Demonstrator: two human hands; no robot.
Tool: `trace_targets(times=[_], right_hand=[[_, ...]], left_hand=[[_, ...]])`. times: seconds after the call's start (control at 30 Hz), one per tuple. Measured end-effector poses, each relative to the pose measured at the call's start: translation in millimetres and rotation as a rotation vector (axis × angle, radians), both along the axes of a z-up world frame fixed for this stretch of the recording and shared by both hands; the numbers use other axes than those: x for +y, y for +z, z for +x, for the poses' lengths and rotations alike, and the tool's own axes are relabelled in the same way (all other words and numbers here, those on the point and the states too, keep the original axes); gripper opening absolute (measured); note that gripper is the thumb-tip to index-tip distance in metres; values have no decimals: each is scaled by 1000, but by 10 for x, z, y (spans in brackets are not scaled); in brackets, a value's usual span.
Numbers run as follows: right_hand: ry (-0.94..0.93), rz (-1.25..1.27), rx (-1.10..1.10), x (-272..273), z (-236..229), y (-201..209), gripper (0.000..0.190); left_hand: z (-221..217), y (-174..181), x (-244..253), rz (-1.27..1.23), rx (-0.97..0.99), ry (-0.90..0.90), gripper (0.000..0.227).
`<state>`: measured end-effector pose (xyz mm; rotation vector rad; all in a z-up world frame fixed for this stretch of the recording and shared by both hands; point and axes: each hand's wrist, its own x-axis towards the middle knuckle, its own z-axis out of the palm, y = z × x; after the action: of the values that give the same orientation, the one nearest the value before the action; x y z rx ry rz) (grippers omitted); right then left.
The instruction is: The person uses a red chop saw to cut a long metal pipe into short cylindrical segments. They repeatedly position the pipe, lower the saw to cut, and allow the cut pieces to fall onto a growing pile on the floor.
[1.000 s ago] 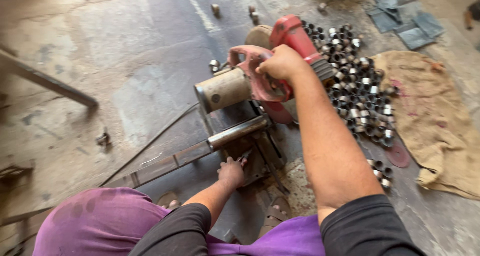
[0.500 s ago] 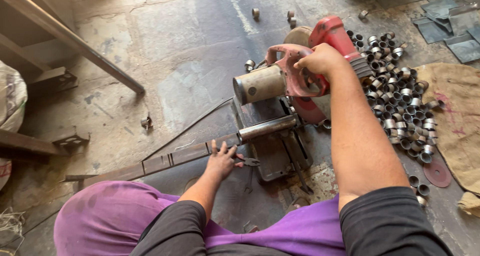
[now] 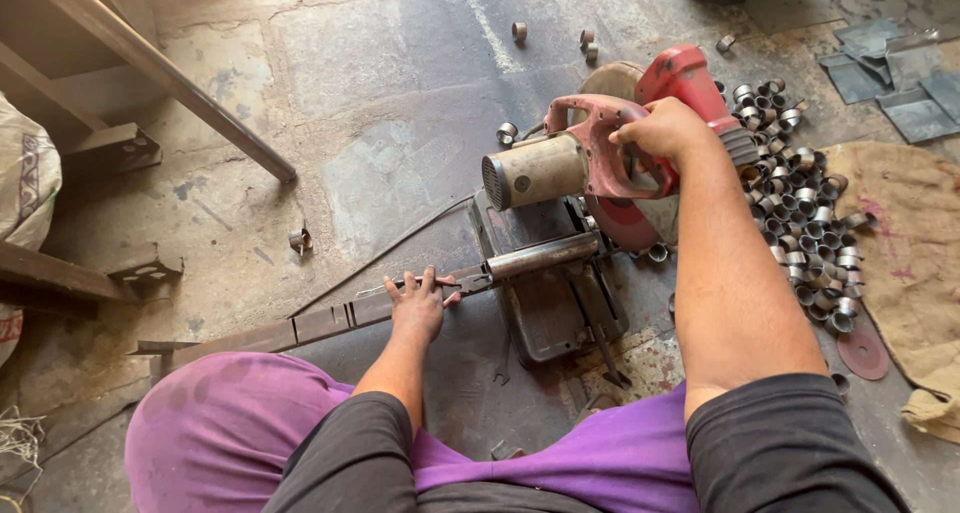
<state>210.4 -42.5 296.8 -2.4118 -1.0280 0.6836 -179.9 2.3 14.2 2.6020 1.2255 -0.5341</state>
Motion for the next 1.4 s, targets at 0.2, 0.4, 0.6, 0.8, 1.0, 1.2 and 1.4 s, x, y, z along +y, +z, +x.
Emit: trace_targets(times=[0.2,0.4,0.6,0.8,1.0,1.2,1.4], right_hand=[[-15,8,19,-60,-11,-3,31],[-27,64,72,-85,-6,-51,29],[9,33,98,-56,79,-90,29],[-14,-41,80,42,101,-25,33],[-5,-41,100,106,91,32,37],[-22,-55,91,147,35,107,36],[11,-56,15,66,-109,210,37]], left_hand=[[130,71,-49,39,-49,-53,40],[198,133,39,8,-192,-98,36],[243,57,141,-55,-207,-56,45],[316,-94,161,3,-283,-143,55],[442,-39,61,-11,-232,-85,41],[479,-19,77,-54,-189,-60,42],[512,-33,82,-52,-157,-55,45]])
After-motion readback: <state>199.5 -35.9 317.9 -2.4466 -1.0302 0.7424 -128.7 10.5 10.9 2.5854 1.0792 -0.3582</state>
